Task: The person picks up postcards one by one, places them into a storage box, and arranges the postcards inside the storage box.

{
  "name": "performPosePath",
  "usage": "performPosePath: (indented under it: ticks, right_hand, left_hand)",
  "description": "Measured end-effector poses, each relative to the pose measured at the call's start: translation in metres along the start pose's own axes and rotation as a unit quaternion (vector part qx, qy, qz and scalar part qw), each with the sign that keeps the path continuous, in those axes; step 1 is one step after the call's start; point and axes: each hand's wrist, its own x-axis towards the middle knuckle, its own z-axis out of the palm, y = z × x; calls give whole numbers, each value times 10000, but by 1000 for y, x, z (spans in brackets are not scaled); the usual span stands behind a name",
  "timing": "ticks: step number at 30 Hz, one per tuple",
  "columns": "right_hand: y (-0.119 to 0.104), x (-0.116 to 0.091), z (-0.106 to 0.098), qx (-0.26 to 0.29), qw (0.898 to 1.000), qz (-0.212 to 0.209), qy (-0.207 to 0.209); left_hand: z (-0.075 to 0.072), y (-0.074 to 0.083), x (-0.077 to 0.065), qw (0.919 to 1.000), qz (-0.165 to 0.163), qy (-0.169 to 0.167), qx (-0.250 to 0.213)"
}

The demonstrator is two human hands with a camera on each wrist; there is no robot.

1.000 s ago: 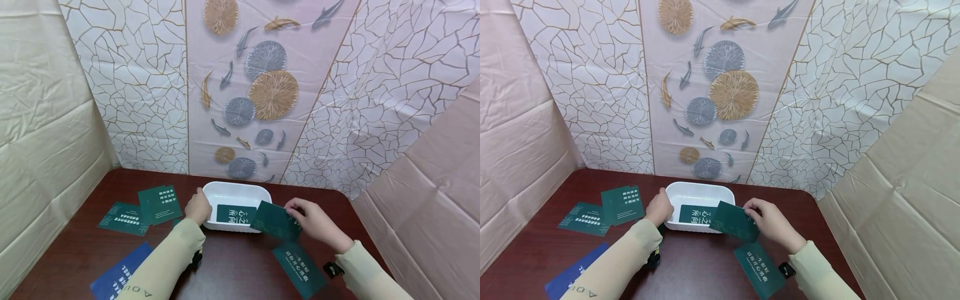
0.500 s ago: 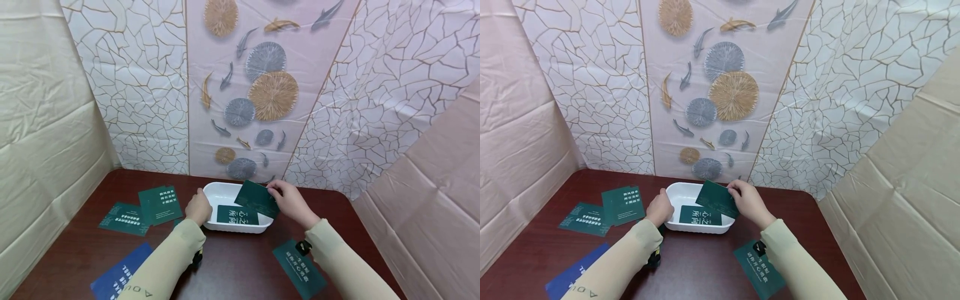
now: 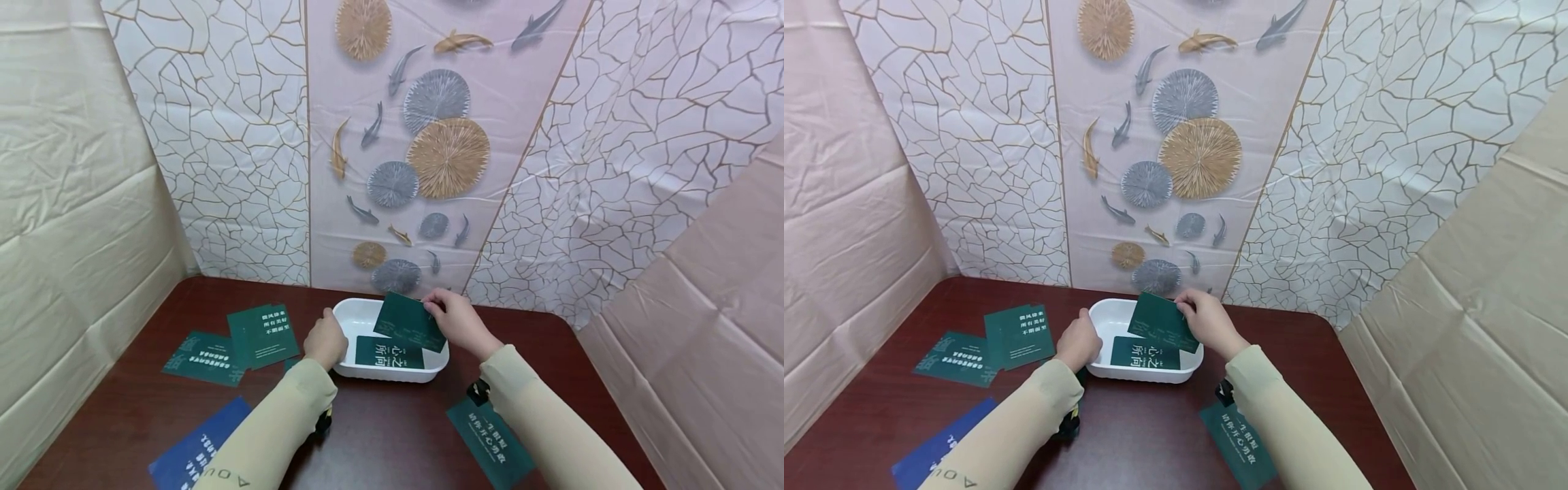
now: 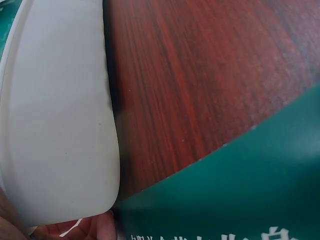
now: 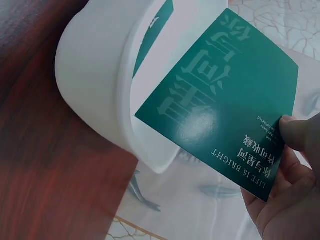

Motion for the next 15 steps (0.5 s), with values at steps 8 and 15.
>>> performPosePath:
  ticks: [8, 15]
  right_hand:
    - [1, 16, 26, 100, 9988, -55, -475]
    - [-1, 24, 40, 170, 9952, -164, -945]
  left_hand:
    - [1, -1, 1, 10000, -24, -40, 61]
    - [0, 0, 0, 10000, 10, -13, 79]
